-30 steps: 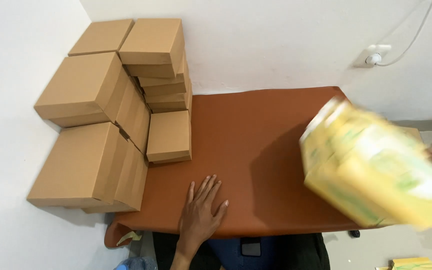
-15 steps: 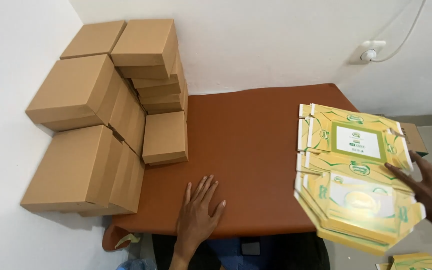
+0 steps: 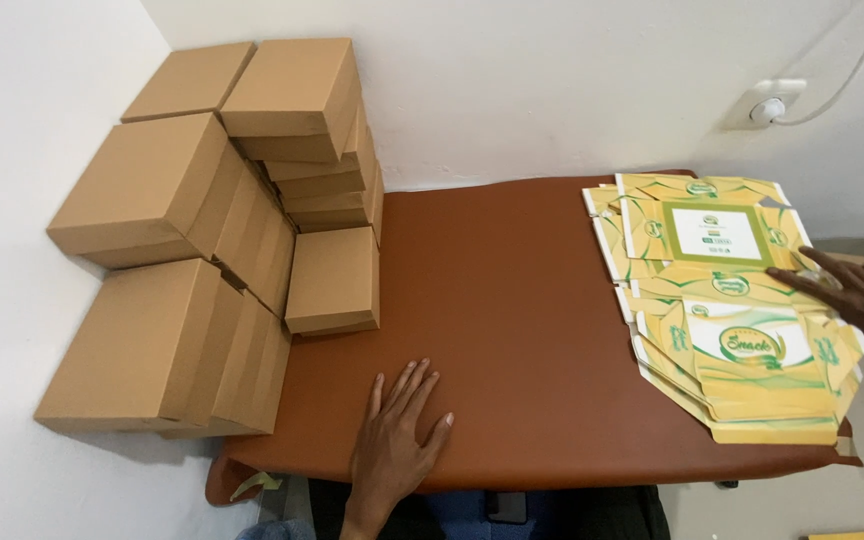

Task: The person assembles a small brown cardboard box by folding the flaps and securing them with a small piece of tape. They then place the box aside and proceed to fold a flat, yellow and green printed cardboard sheet into a box shape, folding the sides and bottom flaps to form the container.

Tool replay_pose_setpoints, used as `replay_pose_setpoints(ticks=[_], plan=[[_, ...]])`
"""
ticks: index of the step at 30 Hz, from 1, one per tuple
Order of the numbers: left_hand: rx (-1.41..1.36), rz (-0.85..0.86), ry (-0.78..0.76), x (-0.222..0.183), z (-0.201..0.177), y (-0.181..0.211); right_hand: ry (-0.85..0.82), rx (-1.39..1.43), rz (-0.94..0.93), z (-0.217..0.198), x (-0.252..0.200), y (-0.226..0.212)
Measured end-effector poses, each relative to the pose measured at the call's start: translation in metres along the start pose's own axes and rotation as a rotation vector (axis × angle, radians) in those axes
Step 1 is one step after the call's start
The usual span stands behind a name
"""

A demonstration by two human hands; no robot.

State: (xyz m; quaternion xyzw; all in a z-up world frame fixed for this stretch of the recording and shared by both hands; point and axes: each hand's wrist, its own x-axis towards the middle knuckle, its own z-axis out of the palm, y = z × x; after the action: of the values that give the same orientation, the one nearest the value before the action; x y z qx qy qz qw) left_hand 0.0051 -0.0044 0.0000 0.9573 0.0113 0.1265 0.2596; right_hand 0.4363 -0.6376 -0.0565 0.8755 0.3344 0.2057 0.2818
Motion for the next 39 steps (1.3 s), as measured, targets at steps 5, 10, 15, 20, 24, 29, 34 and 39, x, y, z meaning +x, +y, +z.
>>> replay_pose_setpoints(ticks=[5, 10, 15, 20, 24, 29, 34, 39], plan=[[0.011, 0.012, 0.004, 0.003, 0.002, 0.0, -0.156, -0.083, -0.152, 0.019, 0.03, 0.011], [0.004, 0.018, 0.024, 0.002, 0.0, 0.002, -0.167, -0.371, 0.112, 0.024, 0.019, 0.017], [-0.009, -0.007, 0.0, 0.0, -0.001, 0.004, -0.507, 1.074, 0.864, -0.119, 0.058, -0.038], [0.0, -0.021, -0.002, -0.003, -0.003, 0.002, -0.278, 1.335, 0.839, -0.185, 0.07, -0.075], [0.004, 0.003, -0.001, -0.004, -0.003, 0.0, -0.465, 1.228, 0.905, -0.232, 0.079, -0.072], [-0.01, -0.009, -0.005, -0.004, -0.003, 0.001, -0.544, 1.133, 0.948, -0.181, 0.08, -0.075], [-0.004, 0.004, -0.004, -0.005, -0.003, 0.001, -0.76, 1.121, 1.151, -0.149, 0.083, -0.055], [0.016, -0.002, -0.008, -0.003, 0.0, -0.002, -0.455, 1.137, 1.157, -0.115, 0.071, -0.063]])
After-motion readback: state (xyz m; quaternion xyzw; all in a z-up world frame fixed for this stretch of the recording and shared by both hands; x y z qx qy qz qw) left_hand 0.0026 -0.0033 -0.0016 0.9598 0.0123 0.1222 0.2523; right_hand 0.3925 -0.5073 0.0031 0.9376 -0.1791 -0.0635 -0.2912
